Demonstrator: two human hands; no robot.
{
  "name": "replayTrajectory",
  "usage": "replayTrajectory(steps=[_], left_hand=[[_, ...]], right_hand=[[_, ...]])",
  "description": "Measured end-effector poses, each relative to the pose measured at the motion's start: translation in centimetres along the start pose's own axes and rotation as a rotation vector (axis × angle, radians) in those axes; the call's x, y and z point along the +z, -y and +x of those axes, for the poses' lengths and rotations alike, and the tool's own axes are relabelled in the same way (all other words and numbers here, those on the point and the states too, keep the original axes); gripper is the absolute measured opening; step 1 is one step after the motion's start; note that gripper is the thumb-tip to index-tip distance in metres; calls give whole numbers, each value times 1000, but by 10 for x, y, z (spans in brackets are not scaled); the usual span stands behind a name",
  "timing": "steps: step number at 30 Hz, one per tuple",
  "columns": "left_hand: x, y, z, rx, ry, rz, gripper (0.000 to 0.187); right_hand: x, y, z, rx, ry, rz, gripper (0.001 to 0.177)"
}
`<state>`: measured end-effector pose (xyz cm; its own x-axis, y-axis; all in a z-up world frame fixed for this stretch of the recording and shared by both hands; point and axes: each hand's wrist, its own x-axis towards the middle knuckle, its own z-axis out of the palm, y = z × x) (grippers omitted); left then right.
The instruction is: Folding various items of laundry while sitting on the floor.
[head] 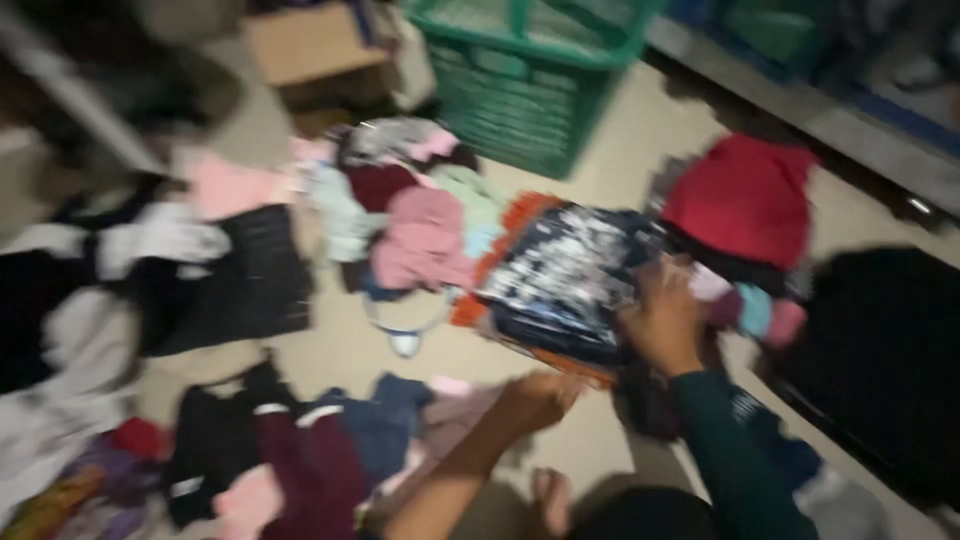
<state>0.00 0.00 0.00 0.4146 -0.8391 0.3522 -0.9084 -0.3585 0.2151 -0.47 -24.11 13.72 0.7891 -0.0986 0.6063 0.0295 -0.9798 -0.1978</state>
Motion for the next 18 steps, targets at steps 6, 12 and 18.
replayTrajectory(steps=[6, 12, 18], left_hand=[[-143, 19, -170, -509, 36, -312, 22], [-195, 41, -318, -792, 197, -324, 41], [-268, 53, -325, -1178, 180, -242, 52]], right_hand=[[99, 218, -3, -540, 725, 405, 59], [167, 365, -33, -548, 817, 818, 38], [225, 435, -28, -419, 762, 872, 34]])
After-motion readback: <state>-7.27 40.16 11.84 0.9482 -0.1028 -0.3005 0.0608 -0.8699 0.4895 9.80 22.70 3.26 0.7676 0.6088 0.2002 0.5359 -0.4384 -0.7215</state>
